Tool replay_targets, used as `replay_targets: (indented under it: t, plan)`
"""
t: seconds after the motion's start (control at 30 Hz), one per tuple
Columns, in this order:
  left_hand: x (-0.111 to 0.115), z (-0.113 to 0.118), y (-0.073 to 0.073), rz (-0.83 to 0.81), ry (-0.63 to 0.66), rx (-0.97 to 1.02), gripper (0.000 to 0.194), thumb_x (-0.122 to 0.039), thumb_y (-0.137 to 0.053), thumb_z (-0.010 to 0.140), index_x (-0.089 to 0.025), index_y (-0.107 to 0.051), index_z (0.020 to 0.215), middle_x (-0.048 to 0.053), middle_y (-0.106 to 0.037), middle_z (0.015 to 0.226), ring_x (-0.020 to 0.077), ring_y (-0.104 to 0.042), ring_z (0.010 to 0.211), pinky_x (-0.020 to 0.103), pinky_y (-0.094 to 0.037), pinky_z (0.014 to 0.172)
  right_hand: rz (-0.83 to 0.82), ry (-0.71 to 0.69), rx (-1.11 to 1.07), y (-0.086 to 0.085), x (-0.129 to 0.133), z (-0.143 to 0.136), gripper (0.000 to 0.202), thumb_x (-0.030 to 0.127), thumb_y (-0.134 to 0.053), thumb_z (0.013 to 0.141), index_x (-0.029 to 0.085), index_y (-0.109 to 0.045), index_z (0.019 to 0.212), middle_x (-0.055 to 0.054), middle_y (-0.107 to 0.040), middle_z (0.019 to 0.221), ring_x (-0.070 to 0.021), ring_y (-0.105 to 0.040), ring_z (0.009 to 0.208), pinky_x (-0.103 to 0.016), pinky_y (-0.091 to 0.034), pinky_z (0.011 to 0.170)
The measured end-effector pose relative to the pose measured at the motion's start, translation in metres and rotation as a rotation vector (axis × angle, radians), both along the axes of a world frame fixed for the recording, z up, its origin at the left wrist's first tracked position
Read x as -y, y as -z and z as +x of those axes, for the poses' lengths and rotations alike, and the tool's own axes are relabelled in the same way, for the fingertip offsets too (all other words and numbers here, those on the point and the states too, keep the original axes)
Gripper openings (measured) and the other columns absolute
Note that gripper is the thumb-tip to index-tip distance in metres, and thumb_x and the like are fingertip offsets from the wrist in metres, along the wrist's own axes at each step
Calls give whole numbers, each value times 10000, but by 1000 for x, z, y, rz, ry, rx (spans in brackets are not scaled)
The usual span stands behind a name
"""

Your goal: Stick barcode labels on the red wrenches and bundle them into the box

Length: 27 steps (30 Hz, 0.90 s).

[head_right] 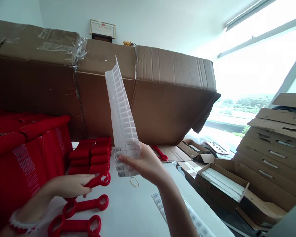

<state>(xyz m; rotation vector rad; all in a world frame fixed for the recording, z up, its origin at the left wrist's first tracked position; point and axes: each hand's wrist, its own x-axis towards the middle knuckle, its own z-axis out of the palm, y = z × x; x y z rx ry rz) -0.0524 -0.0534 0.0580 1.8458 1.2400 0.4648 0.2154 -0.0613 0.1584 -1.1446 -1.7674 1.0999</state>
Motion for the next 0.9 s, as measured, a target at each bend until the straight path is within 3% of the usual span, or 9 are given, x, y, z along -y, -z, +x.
replay_targets:
  t: [0.13,0.17,0.23,0.33,0.4,0.47,0.6,0.73,0.9]
  plan:
    - [26,-9,-46,-205,34,22,364,-541,-615,898,-275,-611,1146,-27,-606,738,153,-528,604,252,-361,534,-50,-84,45,5,-7,-2,353,388,-834,782,202,-706,1053,-48,-797,982,-222,-777,842,-283,-641,641]
    - [31,-10,-52,-234,27,97,448,-561,-644,886,-300,-563,1241,-36,-578,738,150,-509,623,254,-373,575,-54,-106,59,7,-8,-3,356,390,-831,788,203,-707,1064,-46,-798,986,-218,-776,842,-279,-638,647]
    - [38,-12,-59,-274,65,278,513,-612,-677,862,-299,-533,1242,-48,-504,744,132,-454,634,258,-361,613,-56,-148,82,10,-10,-4,361,396,-826,799,202,-710,1080,-41,-799,989,-214,-774,852,-280,-638,674]
    - [41,-8,-62,-342,100,518,503,-715,-529,910,-217,-550,982,-36,-448,761,106,-379,608,260,-309,586,-60,-205,90,14,-14,-6,380,411,-833,797,194,-716,1086,-44,-798,1017,-222,-772,908,-304,-643,757]
    - [41,-4,-65,-370,64,576,533,-693,-412,968,-189,-525,838,-30,-452,709,95,-344,562,258,-283,541,-61,-235,84,16,-18,-6,407,418,-850,781,190,-719,1092,-56,-796,1055,-233,-768,947,-318,-642,799]
    - [40,0,-69,-361,27,582,498,-619,-422,997,-183,-520,777,-35,-457,634,86,-332,514,249,-282,504,-64,-250,80,17,-21,-6,429,420,-867,766,189,-721,1097,-69,-792,1081,-242,-764,972,-322,-641,818]
    - [39,0,-72,-305,-9,626,349,-509,-579,973,-179,-553,859,-31,-525,715,77,-475,570,212,-378,541,-77,-257,72,20,-26,-6,417,424,-868,767,196,-724,1085,-66,-795,1070,-240,-765,960,-320,-640,808]
    - [37,-3,-68,-253,4,547,296,-477,-625,963,-199,-576,1055,-24,-570,803,120,-616,749,255,-486,751,-81,-261,70,25,-29,-8,412,419,-865,767,204,-725,1090,-63,-792,1080,-246,-764,963,-328,-640,799]
    - [33,-3,-62,-217,5,543,279,-479,-567,990,-202,-563,1031,-38,-518,828,82,-530,682,242,-441,702,-95,-292,61,28,-26,-15,375,377,-860,768,191,-726,1064,-64,-795,1041,-240,-765,940,-321,-642,772]
